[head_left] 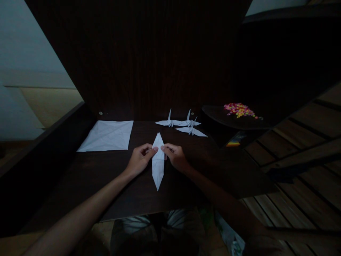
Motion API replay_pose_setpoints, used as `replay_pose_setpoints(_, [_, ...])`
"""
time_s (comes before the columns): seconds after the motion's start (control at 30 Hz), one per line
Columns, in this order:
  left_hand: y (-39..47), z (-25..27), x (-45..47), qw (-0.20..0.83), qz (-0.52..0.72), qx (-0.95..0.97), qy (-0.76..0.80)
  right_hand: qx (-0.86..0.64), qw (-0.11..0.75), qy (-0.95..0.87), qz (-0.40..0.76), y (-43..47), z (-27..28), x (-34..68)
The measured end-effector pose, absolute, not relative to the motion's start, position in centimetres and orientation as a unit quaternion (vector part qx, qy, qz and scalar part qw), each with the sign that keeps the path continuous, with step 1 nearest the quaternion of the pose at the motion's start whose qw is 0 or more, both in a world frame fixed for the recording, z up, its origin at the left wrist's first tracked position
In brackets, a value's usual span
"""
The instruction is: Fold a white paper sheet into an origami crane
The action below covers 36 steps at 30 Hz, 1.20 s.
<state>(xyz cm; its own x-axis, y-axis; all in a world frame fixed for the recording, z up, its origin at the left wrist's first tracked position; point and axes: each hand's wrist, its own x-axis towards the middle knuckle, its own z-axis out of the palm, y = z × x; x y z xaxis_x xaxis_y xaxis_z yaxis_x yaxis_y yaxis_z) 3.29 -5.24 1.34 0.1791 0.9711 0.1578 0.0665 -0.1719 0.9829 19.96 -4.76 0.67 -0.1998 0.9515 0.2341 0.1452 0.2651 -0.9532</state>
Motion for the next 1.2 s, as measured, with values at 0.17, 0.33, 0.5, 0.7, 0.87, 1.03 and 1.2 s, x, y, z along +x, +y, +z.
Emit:
replay_pose_setpoints(0.17, [-5.41, 1.23, 3.45, 0.444, 0.518, 0.59, 0.432, -0.431, 0.465, -0.644, 0.428, -4.81, 0.87, 19.95])
replay_pose_setpoints(0.33, [-5.38, 1.49, 3.23, 0.398, 0.514, 0.624, 0.434, -0.424, 0.46, -0.652, 0.429, -4.88, 0.96, 19.94])
replay_pose_setpoints(0.5, [-5.4, 1.85, 3.11, 0.396, 0.512, 0.629, 0.43, -0.42, 0.454, -0.65, 0.442, -4.87, 0.86, 19.91])
replay_pose_setpoints(0.7, [-5.37, 1.78, 3.13, 0.408, 0.512, 0.619, 0.434, -0.416, 0.472, -0.628, 0.458, -4.65, 0.67, 19.82])
replay_pose_setpoints(0.87, [-5.16, 1.26, 3.12, 0.463, 0.499, 0.588, 0.437, -0.411, 0.481, -0.62, 0.465, -4.49, 0.64, 19.95])
replay_pose_setpoints(1.03, [-5.06, 1.51, 3.07, 0.452, 0.492, 0.604, 0.434, -0.405, 0.463, -0.635, 0.467, -4.6, 0.78, 19.99])
replay_pose_setpoints(1.2, [-5.11, 1.86, 3.04, 0.431, 0.511, 0.578, 0.468, -0.381, 0.476, -0.598, 0.52, -4.76, 0.58, 19.52])
